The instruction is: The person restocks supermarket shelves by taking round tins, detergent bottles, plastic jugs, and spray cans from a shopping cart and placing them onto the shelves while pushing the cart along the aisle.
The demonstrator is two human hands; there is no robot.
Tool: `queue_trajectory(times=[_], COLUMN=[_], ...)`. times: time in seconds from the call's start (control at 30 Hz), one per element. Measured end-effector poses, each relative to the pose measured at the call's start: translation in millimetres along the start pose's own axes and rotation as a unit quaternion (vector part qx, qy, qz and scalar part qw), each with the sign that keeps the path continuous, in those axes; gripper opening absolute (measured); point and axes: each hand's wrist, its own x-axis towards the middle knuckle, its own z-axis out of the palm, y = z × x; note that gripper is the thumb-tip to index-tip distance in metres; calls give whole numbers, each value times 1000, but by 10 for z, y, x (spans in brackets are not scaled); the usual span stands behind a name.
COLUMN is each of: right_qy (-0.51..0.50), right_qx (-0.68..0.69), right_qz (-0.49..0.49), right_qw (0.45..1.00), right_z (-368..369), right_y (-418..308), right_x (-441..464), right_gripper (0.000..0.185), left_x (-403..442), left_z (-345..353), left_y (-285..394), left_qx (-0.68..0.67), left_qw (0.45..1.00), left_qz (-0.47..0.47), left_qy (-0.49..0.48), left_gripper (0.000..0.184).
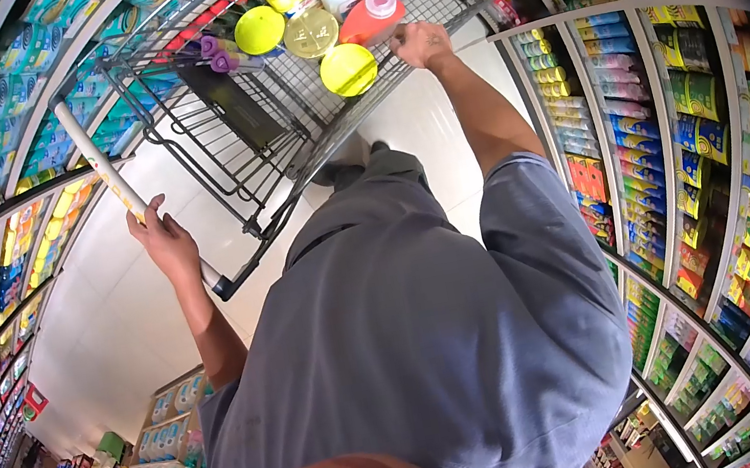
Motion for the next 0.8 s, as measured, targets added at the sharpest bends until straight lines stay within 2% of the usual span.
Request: queue_trajectory(times=[0.13, 0.3, 0.53, 0.6, 0.67, 0.7, 0.73, 0.8], right_qy=[-1, 47, 95, 108, 227, 318, 320, 462], right_qx=[-8, 10, 62, 69, 33, 40, 41, 26], right_qz=[-14, -32, -52, -57, -95, -90, -92, -66], right_qw=[1000, 998, 992, 990, 969, 943, 942, 884], right_z=[-37, 104, 185, 295, 373, 417, 479, 568], right_y=[57, 132, 233, 321, 371, 317, 301, 253], right_x=[-145, -227, -374, -375, -394, -443, -500, -640], right_gripper=[42, 36, 35, 34, 29, 28, 28, 28], left_x=[-244, -453, -806, -960, -1083, -1076, -1127, -1211], left_z=[-12, -80, -87, -85, -118, -149, -163, -196], left_y=[57, 142, 142, 245, 335, 340, 361, 357], left_qx=[-5, -26, 13, 22, 27, 26, 25, 25], left_qw=[1000, 998, 999, 998, 998, 997, 996, 995], left_qz=[-11, -58, -33, -1, 5, 11, 16, 40], left_qy=[22, -9, 17, 57, 62, 71, 81, 91], left_gripper=[36, 33, 34, 34, 35, 35, 36, 37])
